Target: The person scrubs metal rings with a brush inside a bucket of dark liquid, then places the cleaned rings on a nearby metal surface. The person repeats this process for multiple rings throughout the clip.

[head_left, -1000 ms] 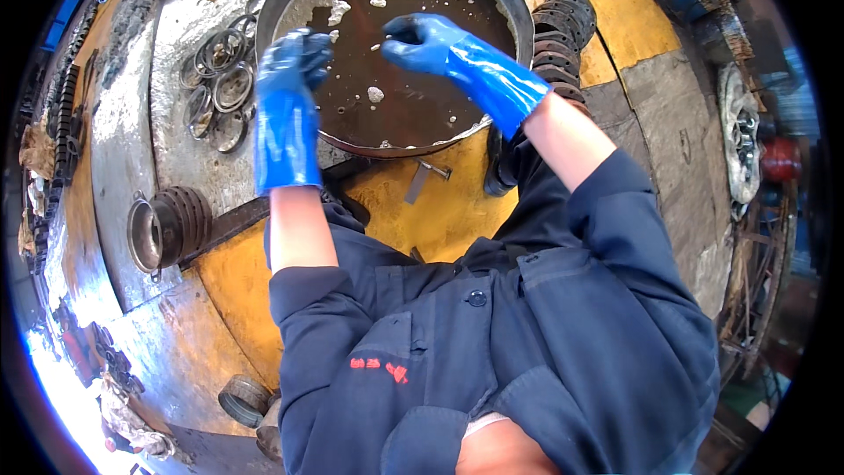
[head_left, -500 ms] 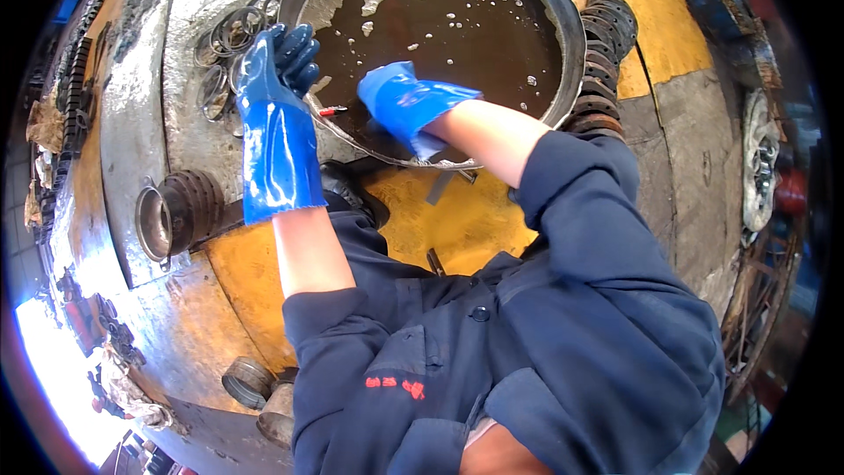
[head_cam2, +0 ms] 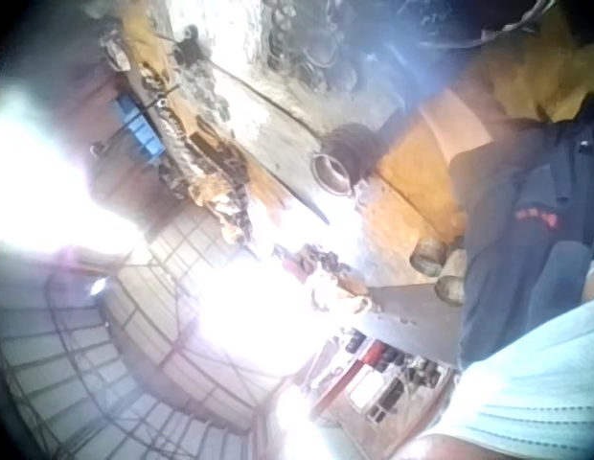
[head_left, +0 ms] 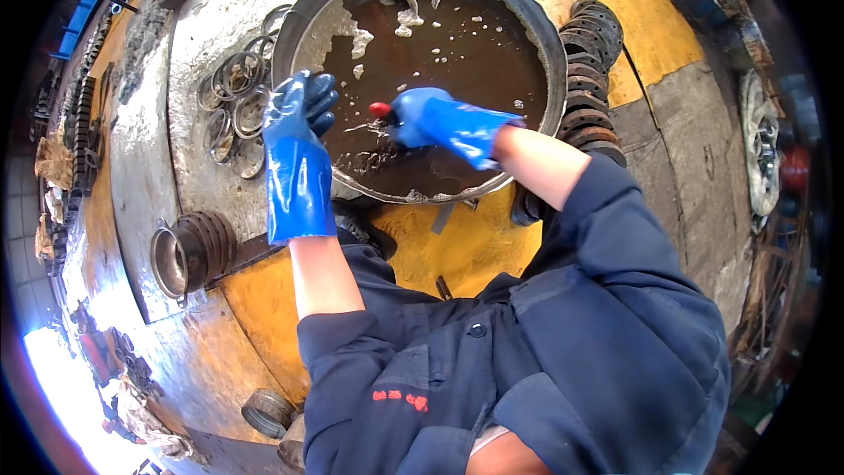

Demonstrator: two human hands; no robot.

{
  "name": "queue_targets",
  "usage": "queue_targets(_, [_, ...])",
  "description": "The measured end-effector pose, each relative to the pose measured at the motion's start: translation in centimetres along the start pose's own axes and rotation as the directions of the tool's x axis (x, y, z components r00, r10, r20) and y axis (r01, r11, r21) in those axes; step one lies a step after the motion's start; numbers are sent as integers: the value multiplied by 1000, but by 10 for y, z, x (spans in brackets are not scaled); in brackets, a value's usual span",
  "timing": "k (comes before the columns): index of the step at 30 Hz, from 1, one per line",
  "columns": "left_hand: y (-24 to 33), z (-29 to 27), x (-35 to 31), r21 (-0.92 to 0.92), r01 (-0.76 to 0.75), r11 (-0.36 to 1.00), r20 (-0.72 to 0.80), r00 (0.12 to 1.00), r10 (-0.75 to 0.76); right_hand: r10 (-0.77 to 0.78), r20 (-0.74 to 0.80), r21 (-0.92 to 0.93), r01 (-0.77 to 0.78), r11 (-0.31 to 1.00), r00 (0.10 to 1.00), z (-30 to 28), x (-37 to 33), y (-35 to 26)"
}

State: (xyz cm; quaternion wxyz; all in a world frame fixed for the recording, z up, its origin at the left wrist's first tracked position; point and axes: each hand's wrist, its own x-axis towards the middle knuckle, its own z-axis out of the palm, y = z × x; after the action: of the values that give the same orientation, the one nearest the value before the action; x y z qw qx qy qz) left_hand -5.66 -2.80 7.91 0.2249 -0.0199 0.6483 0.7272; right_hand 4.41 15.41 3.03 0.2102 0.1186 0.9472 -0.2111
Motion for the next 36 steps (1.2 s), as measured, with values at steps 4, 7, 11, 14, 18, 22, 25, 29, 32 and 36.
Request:
queue_targets(4, [-53,17,-1,190,-115,975,170,982,83,92,-68,332,-64,941,993,-29,-69,51])
queue_targets(7, [-93,38,6,551,-197,811,238,968,73,165,-261,357,-63,932,951,-16,-91,91])
queue_targets(11, [-118,14,32,827,-326,459,301,945,129,267,-261,389,-152,908,928,-39,-99,92])
queue_targets(14, [-105,21,74,865,-227,448,229,972,51,250,-366,476,-50,878,896,-46,-81,123])
queue_targets(18, [-95,46,138,946,-195,259,189,981,46,341,-347,494,-139,859,874,-72,-85,148])
queue_targets(22, [-138,-35,220,927,-203,314,178,978,108,318,-365,511,-97,854,875,-80,-93,140])
queue_targets(25, [-158,-15,242,882,-230,412,250,968,5,340,-357,507,-125,853,870,-81,-93,150])
queue_targets(29, [-150,17,223,932,-169,322,247,943,-221,345,-366,488,-137,862,864,-71,-86,151])
queue_targets(32, [-128,81,191,909,-359,-212,320,927,-195,366,-374,475,-163,865,852,-70,-85,155])
queue_targets(36, [-114,36,187,946,-315,72,323,930,-173,311,-342,467,-126,875,887,-71,-77,137])
